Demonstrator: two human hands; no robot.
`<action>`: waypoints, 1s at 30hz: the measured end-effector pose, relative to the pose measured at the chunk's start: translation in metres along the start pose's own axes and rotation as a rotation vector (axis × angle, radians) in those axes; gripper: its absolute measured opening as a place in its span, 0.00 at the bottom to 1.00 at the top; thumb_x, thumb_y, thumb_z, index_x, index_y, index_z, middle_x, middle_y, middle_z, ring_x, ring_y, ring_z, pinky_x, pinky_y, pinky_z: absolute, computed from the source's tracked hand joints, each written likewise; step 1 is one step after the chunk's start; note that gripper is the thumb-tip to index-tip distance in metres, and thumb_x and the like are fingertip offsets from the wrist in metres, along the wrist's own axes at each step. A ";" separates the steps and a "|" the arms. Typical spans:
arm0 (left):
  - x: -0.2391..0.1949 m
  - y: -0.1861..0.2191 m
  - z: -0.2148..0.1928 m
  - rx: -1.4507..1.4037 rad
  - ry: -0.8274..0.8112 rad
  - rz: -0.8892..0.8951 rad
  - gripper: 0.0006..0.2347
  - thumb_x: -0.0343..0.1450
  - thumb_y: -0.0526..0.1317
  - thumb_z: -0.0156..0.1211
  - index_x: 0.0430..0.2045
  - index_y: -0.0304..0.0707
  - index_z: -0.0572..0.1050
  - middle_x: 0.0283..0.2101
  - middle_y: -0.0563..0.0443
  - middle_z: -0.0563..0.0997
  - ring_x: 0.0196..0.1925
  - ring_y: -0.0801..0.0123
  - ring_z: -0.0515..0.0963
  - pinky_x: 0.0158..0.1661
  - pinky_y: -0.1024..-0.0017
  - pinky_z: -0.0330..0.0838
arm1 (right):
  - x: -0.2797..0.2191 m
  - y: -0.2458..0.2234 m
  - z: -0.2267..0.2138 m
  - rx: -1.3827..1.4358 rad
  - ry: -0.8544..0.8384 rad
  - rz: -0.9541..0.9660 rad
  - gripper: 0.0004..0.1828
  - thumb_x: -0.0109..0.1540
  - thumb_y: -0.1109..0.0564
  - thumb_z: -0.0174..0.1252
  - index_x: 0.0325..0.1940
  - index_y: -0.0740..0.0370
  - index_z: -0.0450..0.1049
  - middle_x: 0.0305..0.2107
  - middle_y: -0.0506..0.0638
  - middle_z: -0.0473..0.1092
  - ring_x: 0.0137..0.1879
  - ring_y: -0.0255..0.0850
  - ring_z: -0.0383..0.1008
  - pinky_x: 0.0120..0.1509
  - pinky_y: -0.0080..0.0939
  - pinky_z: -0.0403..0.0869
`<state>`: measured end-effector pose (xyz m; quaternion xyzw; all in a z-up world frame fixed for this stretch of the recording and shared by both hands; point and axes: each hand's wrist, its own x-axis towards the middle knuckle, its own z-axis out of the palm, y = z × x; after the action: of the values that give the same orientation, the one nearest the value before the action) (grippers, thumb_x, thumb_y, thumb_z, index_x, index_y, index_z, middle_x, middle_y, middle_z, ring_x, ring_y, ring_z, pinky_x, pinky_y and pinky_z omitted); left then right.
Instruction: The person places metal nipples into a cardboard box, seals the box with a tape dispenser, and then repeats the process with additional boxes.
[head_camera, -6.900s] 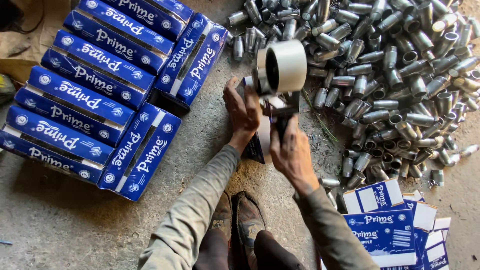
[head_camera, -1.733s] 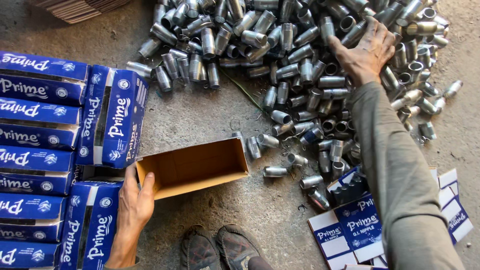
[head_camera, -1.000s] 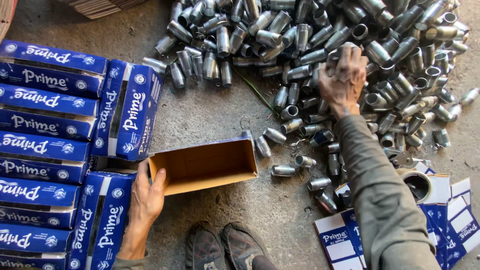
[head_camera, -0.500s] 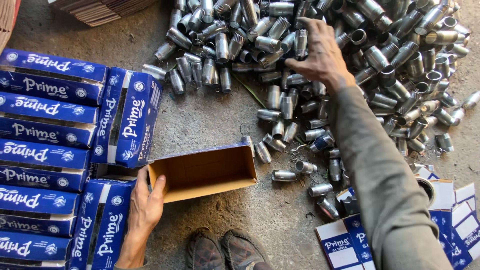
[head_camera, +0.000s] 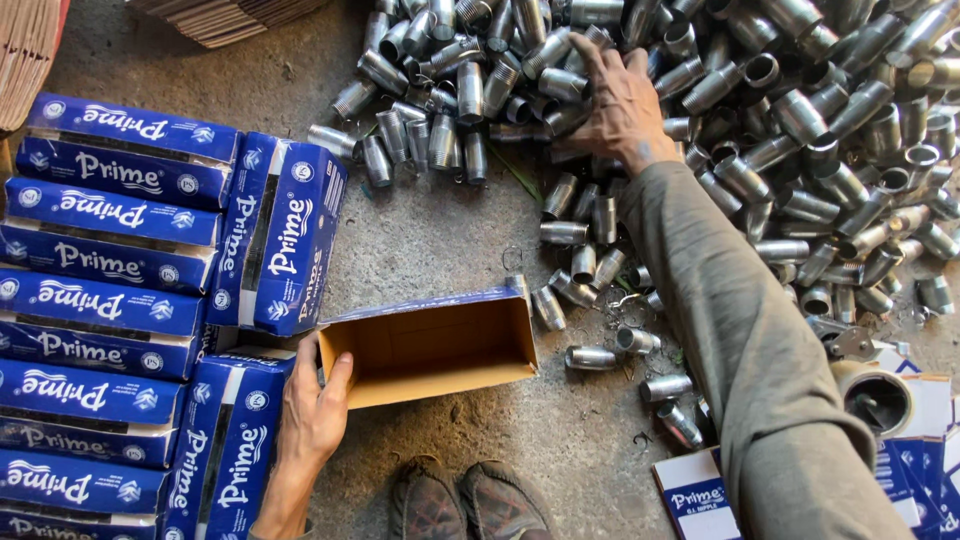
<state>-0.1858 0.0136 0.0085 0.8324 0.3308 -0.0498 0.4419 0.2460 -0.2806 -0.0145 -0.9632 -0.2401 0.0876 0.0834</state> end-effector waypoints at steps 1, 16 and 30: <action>0.000 0.002 0.001 -0.003 0.000 -0.002 0.23 0.73 0.43 0.53 0.64 0.34 0.68 0.66 0.37 0.76 0.68 0.46 0.73 0.65 0.57 0.62 | 0.002 0.002 0.001 -0.017 0.034 -0.059 0.76 0.44 0.37 0.86 0.83 0.43 0.42 0.53 0.60 0.65 0.58 0.57 0.62 0.65 0.60 0.72; 0.001 -0.001 0.006 -0.006 0.038 0.002 0.21 0.73 0.42 0.53 0.61 0.33 0.70 0.63 0.36 0.78 0.64 0.44 0.75 0.62 0.56 0.64 | -0.017 0.000 0.004 -0.147 0.118 -0.331 0.36 0.58 0.48 0.72 0.69 0.59 0.74 0.49 0.59 0.77 0.58 0.58 0.63 0.47 0.56 0.78; -0.005 0.002 0.002 -0.066 -0.004 -0.058 0.20 0.75 0.44 0.56 0.61 0.38 0.71 0.56 0.31 0.79 0.64 0.37 0.76 0.64 0.45 0.66 | -0.118 -0.025 0.024 0.193 0.162 -0.483 0.25 0.58 0.56 0.73 0.58 0.58 0.77 0.49 0.58 0.77 0.64 0.59 0.72 0.64 0.57 0.77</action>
<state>-0.1879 0.0089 0.0106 0.8072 0.3556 -0.0532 0.4682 0.1270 -0.3128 -0.0178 -0.8694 -0.4461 0.0104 0.2121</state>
